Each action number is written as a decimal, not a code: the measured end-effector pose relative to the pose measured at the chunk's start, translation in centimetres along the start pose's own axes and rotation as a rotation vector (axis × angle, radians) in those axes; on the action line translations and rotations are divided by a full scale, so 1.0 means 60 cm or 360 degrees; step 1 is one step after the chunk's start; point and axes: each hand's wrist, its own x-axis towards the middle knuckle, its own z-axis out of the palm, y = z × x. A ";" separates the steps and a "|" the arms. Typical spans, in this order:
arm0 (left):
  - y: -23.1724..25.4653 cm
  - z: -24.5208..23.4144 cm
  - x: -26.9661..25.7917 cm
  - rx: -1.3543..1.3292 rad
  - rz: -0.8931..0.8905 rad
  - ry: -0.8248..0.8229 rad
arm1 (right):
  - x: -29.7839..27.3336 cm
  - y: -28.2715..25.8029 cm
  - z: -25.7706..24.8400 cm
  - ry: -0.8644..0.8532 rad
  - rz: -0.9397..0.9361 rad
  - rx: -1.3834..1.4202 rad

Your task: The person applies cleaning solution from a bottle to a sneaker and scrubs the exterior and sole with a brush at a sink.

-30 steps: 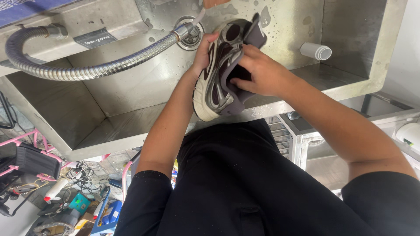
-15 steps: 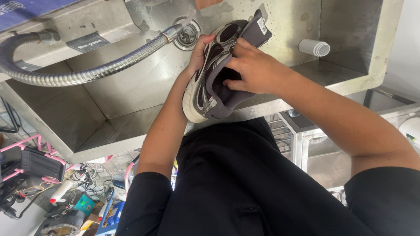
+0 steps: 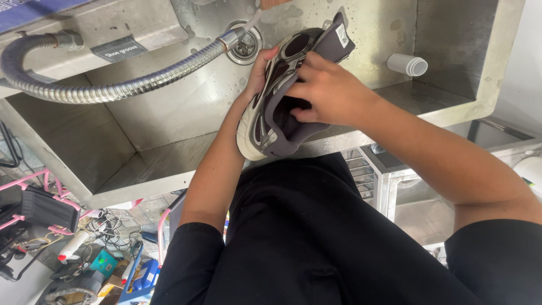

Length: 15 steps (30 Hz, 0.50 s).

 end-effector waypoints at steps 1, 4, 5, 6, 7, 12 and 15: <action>0.003 0.005 -0.005 -0.0003 -0.0004 -0.0027 | 0.003 -0.002 -0.002 -0.0128 0.0046 -0.0134; -0.002 0.021 -0.017 -0.0025 -0.0002 -0.0021 | 0.012 -0.001 -0.011 -0.0300 0.0114 -0.0176; -0.001 0.027 -0.022 -0.0027 0.0007 -0.0006 | 0.018 0.000 -0.012 -0.0315 0.0119 -0.0135; 0.001 0.033 -0.024 -0.0042 -0.0026 0.0051 | 0.022 -0.003 -0.011 -0.0224 0.0085 0.0009; 0.001 0.038 -0.030 -0.0056 -0.0060 0.0109 | 0.026 -0.006 -0.008 -0.0133 0.0050 0.0152; -0.009 0.035 -0.042 0.0004 -0.0057 0.0084 | 0.033 -0.020 0.003 -0.0173 0.0134 0.0227; -0.004 0.036 -0.030 0.0032 -0.0044 0.0129 | 0.036 -0.022 -0.004 -0.0169 0.0085 0.0157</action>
